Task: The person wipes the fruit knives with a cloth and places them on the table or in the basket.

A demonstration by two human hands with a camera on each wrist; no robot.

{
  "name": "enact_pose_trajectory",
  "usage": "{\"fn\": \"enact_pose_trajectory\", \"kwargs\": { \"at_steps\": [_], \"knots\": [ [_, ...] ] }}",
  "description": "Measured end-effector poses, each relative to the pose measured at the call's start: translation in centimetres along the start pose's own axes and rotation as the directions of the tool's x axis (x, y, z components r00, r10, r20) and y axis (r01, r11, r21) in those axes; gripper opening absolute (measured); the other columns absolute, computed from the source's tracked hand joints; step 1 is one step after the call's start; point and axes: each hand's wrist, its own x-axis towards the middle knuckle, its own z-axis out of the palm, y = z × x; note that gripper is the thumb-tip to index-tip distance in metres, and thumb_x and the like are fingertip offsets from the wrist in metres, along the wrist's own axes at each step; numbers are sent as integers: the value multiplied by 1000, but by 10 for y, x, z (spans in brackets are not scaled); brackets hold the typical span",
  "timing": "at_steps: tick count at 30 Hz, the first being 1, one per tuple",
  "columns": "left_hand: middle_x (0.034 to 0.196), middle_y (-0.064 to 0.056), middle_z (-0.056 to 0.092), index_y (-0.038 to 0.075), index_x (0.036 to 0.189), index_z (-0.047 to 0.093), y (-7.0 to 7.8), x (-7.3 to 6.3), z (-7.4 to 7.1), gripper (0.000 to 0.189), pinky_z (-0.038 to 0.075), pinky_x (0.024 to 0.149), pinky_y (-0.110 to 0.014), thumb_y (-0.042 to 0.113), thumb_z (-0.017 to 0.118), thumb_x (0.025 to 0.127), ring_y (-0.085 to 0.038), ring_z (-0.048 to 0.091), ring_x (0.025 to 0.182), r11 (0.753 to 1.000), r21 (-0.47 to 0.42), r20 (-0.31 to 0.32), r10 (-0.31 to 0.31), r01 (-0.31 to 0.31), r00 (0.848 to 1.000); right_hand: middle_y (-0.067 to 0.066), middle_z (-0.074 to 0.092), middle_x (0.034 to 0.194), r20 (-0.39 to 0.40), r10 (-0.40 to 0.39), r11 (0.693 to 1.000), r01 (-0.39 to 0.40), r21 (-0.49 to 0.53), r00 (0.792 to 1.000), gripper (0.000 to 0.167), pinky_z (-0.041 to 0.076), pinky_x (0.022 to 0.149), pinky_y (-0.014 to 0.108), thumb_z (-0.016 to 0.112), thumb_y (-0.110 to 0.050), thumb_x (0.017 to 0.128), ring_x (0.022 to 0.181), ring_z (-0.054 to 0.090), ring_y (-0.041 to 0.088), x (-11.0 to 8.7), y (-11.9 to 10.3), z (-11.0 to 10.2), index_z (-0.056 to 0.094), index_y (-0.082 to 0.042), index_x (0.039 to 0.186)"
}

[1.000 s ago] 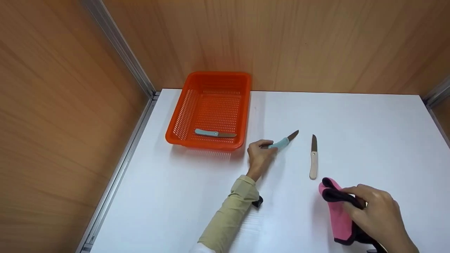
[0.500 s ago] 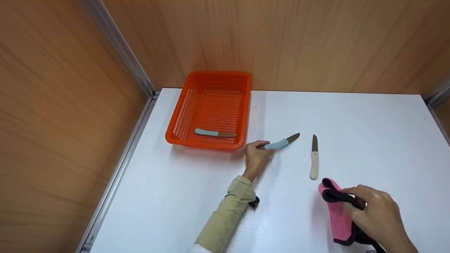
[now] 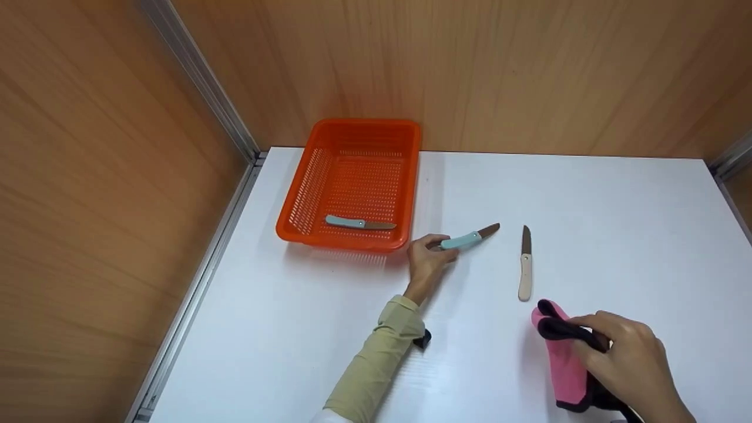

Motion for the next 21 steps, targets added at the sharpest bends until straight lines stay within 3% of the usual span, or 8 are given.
{"fn": "enact_pose_trajectory", "kwargs": {
  "at_steps": [5,13,21],
  "knots": [
    [86,-9,70,-2,94,71,0,0,-5,30,59,62,-30,-7,80,66,-18,68,73,999,-20,-7,28,-28,1000,-15,41,55,5,23,1000,-23,-7,1000,27,22,41,22,72,4,60,50,33,6,0,0,0,74,-17,77],
    [90,-13,69,-2,94,71,-1,-7,-17,30,60,67,-31,-7,81,66,-22,69,80,991,-114,19,71,-68,997,-15,40,54,-16,32,999,-32,1,999,26,21,40,22,75,3,60,49,33,5,1,0,-1,74,-18,75],
    [97,-22,67,-10,102,66,6,-19,-25,31,60,69,-37,-12,75,72,-31,69,84,971,-218,102,123,-98,987,-16,38,53,-48,16,1000,-15,21,999,27,20,38,22,75,3,59,47,32,4,2,1,-1,74,-19,74]
  ]
}}
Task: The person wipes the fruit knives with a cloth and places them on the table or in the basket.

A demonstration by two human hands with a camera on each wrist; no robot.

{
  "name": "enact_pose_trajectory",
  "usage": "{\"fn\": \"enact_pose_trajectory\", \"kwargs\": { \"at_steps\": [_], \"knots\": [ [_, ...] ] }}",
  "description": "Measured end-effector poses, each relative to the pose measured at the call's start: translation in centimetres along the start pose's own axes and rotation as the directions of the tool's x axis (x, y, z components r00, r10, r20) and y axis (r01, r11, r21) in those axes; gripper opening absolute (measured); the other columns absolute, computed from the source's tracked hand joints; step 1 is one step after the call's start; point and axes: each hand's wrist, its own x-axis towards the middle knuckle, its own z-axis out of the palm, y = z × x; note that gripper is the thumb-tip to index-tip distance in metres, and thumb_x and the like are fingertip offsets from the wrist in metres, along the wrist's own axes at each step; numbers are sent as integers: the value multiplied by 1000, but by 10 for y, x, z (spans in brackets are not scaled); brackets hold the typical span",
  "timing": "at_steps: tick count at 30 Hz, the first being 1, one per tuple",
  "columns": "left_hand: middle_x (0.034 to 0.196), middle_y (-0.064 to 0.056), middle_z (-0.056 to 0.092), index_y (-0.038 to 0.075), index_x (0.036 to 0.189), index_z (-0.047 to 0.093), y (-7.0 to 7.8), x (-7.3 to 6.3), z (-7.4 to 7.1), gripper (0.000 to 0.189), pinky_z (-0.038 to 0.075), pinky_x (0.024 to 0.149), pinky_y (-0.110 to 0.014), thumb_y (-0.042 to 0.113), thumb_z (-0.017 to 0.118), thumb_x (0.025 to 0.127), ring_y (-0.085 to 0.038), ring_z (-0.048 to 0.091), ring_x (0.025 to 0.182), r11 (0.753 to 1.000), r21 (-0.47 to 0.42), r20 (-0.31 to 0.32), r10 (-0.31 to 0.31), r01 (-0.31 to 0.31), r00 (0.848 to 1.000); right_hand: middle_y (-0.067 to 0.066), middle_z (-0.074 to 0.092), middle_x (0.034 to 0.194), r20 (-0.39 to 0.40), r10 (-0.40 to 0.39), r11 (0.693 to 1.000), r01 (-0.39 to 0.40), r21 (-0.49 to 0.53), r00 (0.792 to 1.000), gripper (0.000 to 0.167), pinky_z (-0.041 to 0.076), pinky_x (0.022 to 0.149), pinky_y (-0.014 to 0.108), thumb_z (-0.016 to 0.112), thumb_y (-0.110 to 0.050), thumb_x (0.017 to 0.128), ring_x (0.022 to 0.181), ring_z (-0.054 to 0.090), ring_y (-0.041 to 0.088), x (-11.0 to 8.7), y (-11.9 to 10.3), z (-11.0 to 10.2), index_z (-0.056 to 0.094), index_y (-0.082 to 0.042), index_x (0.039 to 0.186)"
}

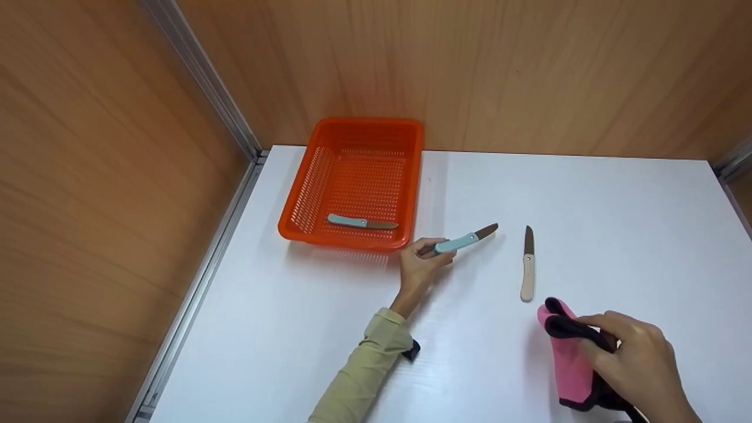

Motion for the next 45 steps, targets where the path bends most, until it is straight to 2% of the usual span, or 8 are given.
{"fn": "enact_pose_trajectory", "kwargs": {
  "at_steps": [4,10,16,25,31,38,45],
  "knots": [
    [99,-26,65,-10,104,65,5,-6,-2,31,59,71,-39,-13,73,74,-35,69,85,999,-21,54,39,-38,998,-16,38,53,-15,-2,1000,2,9,1000,27,20,38,22,75,3,58,47,32,3,0,1,0,74,-19,74],
    [99,-22,67,-6,104,67,13,-15,-4,31,59,72,-40,-9,74,75,-32,69,84,995,-80,77,68,-62,995,-13,41,53,5,43,999,-43,-12,999,26,22,38,22,74,3,59,46,33,5,0,0,-1,74,-16,76],
    [99,-21,68,-9,105,65,20,-22,-7,32,59,72,-44,-7,75,75,-35,69,84,986,-124,116,124,-109,986,-12,44,54,-2,46,999,-46,16,999,28,24,36,22,71,6,60,46,35,5,0,0,-2,74,-15,78],
    [100,-20,68,-7,106,65,33,-36,-11,31,58,74,-44,-4,75,77,-35,68,86,990,-115,148,104,-87,983,-8,48,57,-23,68,996,-66,60,997,29,28,35,19,70,8,63,42,37,6,1,-1,-3,73,-11,84],
    [101,-21,68,-9,106,63,42,-46,-12,32,58,74,-45,-5,75,76,-34,69,85,990,-115,167,98,-79,981,-7,51,56,-70,53,994,-46,95,996,27,35,37,13,69,11,63,45,42,5,4,-3,-4,72,-6,84],
    [106,-24,65,-10,108,61,54,-60,-12,34,58,76,-46,-1,75,78,-32,69,86,987,-137,229,109,-78,967,-7,55,57,-135,43,989,-22,147,990,27,38,41,9,69,13,63,51,45,-6,9,-4,-6,73,-4,83],
    [105,-22,66,-10,107,62,64,-72,-13,31,57,74,-47,-1,73,80,-35,68,86,983,-137,286,156,-121,945,-7,55,55,-154,52,983,-23,180,987,24,38,39,10,70,14,64,46,44,-3,14,-7,-8,72,-2,80]
  ]
}}
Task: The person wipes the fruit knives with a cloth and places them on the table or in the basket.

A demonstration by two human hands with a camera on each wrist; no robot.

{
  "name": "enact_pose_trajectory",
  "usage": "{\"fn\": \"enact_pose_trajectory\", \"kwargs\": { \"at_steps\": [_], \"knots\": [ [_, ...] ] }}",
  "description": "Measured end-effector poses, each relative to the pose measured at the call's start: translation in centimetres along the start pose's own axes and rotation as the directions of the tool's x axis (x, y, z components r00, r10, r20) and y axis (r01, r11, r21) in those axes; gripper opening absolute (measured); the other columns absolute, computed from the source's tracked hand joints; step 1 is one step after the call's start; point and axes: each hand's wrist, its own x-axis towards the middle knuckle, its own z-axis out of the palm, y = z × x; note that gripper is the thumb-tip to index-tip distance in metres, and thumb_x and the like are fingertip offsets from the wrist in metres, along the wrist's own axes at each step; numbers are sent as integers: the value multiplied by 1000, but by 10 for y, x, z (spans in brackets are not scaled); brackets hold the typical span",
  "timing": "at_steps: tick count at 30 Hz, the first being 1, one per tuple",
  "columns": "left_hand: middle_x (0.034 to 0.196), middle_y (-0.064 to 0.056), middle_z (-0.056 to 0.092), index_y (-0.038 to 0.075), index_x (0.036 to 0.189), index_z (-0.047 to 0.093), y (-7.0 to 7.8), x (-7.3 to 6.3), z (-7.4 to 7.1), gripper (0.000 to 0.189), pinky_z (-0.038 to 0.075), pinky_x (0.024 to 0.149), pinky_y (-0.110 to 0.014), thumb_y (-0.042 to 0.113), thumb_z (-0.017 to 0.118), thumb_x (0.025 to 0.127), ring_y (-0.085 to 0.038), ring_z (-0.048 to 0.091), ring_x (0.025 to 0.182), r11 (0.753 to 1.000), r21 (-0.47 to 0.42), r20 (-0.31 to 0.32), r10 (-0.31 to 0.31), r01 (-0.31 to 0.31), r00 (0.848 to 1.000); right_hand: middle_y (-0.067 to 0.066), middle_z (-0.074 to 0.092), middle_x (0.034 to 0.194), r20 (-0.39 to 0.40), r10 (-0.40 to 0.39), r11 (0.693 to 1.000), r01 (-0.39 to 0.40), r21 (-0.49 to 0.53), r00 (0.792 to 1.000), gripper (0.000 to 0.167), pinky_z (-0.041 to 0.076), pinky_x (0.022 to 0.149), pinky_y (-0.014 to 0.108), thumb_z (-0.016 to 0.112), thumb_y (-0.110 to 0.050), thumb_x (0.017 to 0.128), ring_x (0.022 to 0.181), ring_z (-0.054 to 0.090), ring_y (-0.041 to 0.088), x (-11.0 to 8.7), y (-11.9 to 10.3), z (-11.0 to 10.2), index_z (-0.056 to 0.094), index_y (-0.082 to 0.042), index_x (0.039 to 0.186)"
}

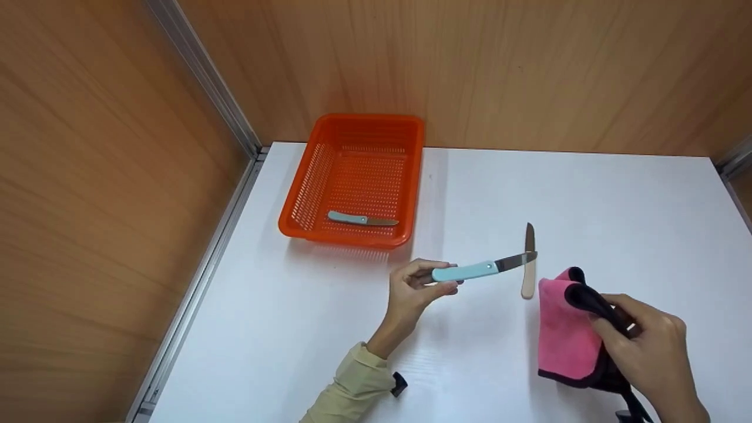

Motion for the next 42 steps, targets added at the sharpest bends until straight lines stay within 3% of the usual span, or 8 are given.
{"fn": "enact_pose_trajectory", "kwargs": {
  "at_steps": [11,19,22,27,34,42],
  "knots": [
    [105,-22,66,-11,107,62,14,-11,4,32,58,73,-47,-1,73,79,-35,68,85,1000,-8,99,22,-21,995,-3,57,56,-83,-16,999,19,37,996,21,35,39,9,68,15,65,44,42,0,9,-7,-1,72,3,82],
    [103,-27,65,-16,106,59,20,-16,6,31,58,70,-49,-8,71,78,-36,68,82,994,-51,144,101,-95,984,-7,56,58,-118,-91,992,100,72,989,19,33,36,8,70,15,67,43,44,-3,14,-10,0,71,3,82],
    [102,-23,66,-13,106,62,21,-17,8,31,58,71,-47,-6,73,78,-31,69,83,997,-13,153,76,-75,985,-8,56,57,-124,-97,991,107,78,988,19,34,36,8,71,14,67,44,44,-3,14,-13,0,72,3,82],
    [103,-18,67,-9,105,64,23,-17,12,30,58,73,-45,-3,75,77,-27,69,84,999,33,170,30,-36,985,-6,58,60,-98,-116,989,124,79,988,21,39,41,7,72,14,66,48,47,-4,14,-21,2,72,2,85],
    [105,-21,67,-9,105,61,25,-17,17,31,58,75,-47,-3,74,78,-33,69,85,999,-23,210,41,-37,977,0,61,62,-39,-217,974,219,56,975,24,41,43,8,71,12,66,48,47,-1,11,-33,10,72,3,88],
    [106,-25,66,-14,103,56,26,-16,20,30,56,76,-49,-6,71,79,-37,68,87,995,-89,231,61,-42,971,-10,51,65,86,-314,949,315,5,946,31,27,40,11,65,9,64,50,34,0,5,-34,22,72,-3,91]
  ]
}}
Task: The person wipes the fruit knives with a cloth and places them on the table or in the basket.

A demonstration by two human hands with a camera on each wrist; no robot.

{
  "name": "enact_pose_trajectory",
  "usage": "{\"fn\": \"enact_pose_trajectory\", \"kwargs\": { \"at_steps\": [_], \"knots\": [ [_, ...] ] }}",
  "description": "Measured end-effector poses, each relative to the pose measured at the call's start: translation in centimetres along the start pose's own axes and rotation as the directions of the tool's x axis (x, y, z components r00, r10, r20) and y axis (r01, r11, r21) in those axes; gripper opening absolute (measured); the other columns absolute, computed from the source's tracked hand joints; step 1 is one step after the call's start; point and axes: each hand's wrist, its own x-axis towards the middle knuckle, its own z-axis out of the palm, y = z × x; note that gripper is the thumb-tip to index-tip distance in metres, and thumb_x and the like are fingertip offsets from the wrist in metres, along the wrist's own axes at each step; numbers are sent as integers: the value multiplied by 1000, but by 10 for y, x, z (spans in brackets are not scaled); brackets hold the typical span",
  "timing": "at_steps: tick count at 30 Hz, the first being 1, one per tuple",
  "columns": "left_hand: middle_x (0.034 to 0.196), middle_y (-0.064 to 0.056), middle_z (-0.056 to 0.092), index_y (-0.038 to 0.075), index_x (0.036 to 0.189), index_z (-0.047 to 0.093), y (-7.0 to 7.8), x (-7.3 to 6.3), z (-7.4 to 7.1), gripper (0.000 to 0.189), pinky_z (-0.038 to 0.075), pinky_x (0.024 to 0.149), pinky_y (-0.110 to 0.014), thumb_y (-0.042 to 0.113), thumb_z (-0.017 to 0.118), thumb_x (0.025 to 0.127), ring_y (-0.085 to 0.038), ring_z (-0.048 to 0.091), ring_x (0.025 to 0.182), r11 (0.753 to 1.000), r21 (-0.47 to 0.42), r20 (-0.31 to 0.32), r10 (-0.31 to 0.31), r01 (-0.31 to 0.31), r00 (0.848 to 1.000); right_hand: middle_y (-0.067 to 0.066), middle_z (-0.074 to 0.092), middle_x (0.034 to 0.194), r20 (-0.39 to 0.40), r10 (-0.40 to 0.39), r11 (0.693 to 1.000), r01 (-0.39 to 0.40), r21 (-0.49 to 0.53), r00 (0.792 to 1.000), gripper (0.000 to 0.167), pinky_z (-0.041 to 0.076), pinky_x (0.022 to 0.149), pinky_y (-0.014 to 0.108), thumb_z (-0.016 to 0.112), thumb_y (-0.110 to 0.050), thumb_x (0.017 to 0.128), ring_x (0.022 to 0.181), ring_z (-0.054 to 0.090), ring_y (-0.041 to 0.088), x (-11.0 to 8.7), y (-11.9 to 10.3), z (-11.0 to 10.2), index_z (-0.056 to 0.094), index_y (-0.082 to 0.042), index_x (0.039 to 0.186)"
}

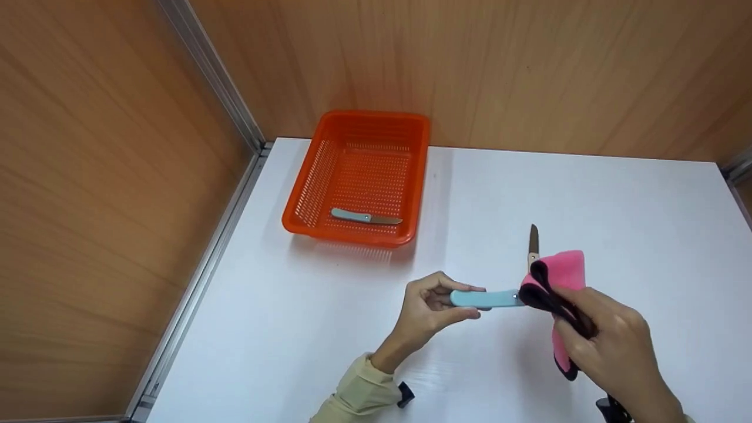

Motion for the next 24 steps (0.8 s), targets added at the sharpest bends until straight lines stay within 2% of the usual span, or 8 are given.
{"fn": "enact_pose_trajectory", "kwargs": {
  "at_steps": [3,9,15,19,24],
  "knots": [
    [105,-26,66,-15,102,56,0,0,1,30,56,76,-48,-7,72,78,-34,68,87,1000,-7,-11,-12,12,1000,-13,46,64,4,-47,998,48,-31,999,38,23,41,10,64,9,60,51,31,-1,-2,0,3,74,-6,94],
    [103,-30,64,-18,100,54,-1,0,2,30,56,75,-50,-10,71,76,-35,68,86,999,-49,-22,1,-2,1000,-13,37,64,12,-125,985,125,-119,992,35,18,41,10,63,4,60,51,25,-2,-2,-2,6,76,-10,88],
    [103,-29,65,-20,100,53,1,0,3,31,56,74,-50,-10,71,77,-38,68,85,996,-86,-23,21,-23,1000,-13,35,64,17,-140,976,141,-168,990,34,18,39,11,61,1,60,49,21,-2,-1,-3,5,77,-12,88],
    [103,-32,64,-21,100,52,2,-1,3,30,56,73,-52,-9,70,78,-44,66,84,994,-106,-22,36,-38,999,-13,36,64,21,-128,973,129,-190,992,35,18,39,12,59,0,61,48,21,-2,-2,-2,3,77,-12,88],
    [103,-31,64,-20,100,55,4,-2,3,29,56,72,-52,-8,70,79,-50,63,83,994,-105,-40,14,-18,999,-12,42,65,31,-106,972,110,-207,994,34,18,38,13,59,0,63,48,21,-2,-3,1,0,77,-12,89]
  ]
}}
